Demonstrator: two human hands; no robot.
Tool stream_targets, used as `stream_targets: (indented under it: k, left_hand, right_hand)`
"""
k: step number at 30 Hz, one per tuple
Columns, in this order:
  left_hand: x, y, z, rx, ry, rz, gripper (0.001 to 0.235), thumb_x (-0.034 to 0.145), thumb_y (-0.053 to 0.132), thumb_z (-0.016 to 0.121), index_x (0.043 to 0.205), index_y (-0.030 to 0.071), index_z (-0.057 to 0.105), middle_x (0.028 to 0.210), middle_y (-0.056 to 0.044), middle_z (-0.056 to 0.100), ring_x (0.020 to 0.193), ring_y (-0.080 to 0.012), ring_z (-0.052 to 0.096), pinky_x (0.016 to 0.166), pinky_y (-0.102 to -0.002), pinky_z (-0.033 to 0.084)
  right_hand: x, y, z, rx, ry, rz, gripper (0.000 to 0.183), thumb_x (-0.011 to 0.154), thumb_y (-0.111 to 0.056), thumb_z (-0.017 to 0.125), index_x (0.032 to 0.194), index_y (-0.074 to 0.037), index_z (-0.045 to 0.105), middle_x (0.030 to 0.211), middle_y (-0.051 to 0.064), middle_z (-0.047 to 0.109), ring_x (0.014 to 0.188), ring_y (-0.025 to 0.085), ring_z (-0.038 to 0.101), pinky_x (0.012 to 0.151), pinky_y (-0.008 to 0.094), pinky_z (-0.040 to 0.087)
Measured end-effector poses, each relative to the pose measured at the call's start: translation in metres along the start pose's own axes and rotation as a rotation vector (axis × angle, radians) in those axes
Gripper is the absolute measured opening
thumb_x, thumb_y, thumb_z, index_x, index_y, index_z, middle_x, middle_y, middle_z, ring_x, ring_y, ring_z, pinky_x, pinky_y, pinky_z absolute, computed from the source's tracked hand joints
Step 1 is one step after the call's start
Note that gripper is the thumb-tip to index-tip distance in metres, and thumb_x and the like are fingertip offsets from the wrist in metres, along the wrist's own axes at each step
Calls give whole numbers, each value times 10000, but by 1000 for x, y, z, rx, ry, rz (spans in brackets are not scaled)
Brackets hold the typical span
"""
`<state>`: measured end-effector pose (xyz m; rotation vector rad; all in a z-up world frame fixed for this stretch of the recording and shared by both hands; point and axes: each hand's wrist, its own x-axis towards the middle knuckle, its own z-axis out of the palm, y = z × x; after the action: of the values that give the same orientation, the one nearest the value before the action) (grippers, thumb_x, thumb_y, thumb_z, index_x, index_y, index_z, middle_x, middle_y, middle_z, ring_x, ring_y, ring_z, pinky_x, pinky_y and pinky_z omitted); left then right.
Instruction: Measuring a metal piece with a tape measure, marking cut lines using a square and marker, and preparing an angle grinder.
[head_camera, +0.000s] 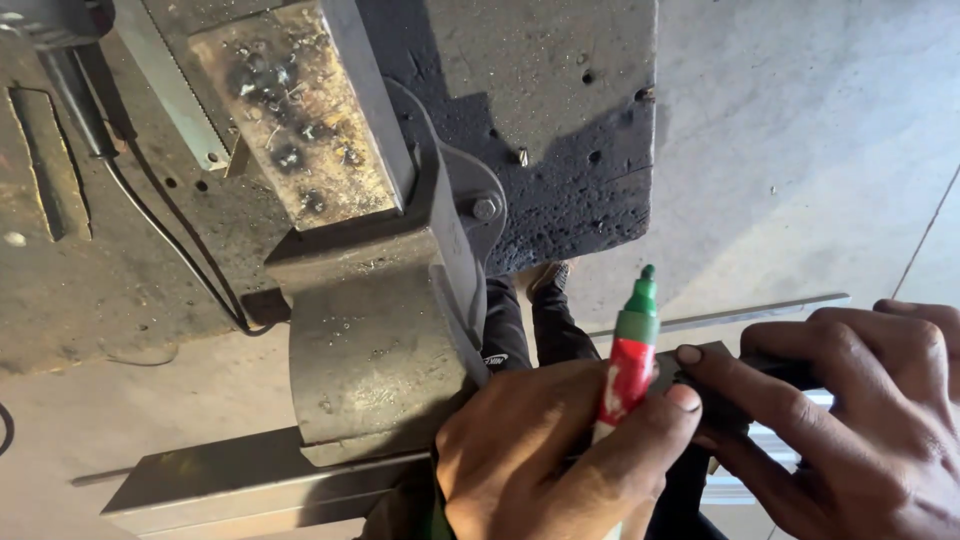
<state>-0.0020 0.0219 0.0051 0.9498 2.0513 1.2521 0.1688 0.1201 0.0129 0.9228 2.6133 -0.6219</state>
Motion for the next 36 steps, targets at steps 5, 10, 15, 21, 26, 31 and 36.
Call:
stream_targets:
  k: [5,10,15,21,26,31,36]
  left_hand:
    - [-2,-1,-1,-58,-61,56,366,793,-18,871,1051,156,679,780,-76,787,608,-121,723,578,-281,628]
    - [-8,2,2,2,79,-53,261,823,92,790,1001,248,680,757,-14,787,627,-74,756,611,-246,647]
    - [-9,1,-3,-26,36,-47,311,825,74,775,1060,247,668,768,-8,794,629,-71,743,621,-243,631]
    - [-20,1,-16,-133,-43,-165,153,780,160,832,876,205,720,607,56,666,473,-34,503,480,-211,550]
    - [-18,10,-16,55,-66,5,185,710,160,841,738,175,659,528,67,565,433,-57,442,448,-227,479]
    - [-8,13,-22,-20,-129,210,173,626,-55,726,756,30,650,609,-53,673,447,-110,474,450,-240,461]
    - [-22,14,-11,20,-99,194,196,629,-22,702,813,16,644,609,-38,615,458,-144,458,465,-271,462]
  right_hand:
    - [0,-1,0,5,7,-1,451,656,-435,846,1075,-280,793,979,34,707,986,292,627,1019,575,476]
    - [1,-1,1,10,21,7,418,670,-395,874,1058,-258,799,937,27,711,926,245,639,1001,568,459]
    - [4,0,0,44,17,-29,398,664,-343,881,1036,-222,803,915,54,713,854,244,667,950,545,474]
    - [1,6,1,20,8,-50,423,675,-392,863,1050,-209,795,942,83,723,932,286,667,970,548,498]
    - [0,13,6,54,-19,-53,528,628,-379,867,1132,-254,769,1013,62,699,968,286,612,1007,547,420]
    - [0,13,10,-2,48,-113,546,760,-523,744,1263,-313,705,1045,15,672,1072,290,555,1010,569,289]
    - [2,15,12,47,70,-151,505,797,-466,752,1263,-277,707,1018,23,646,1008,300,552,912,499,419]
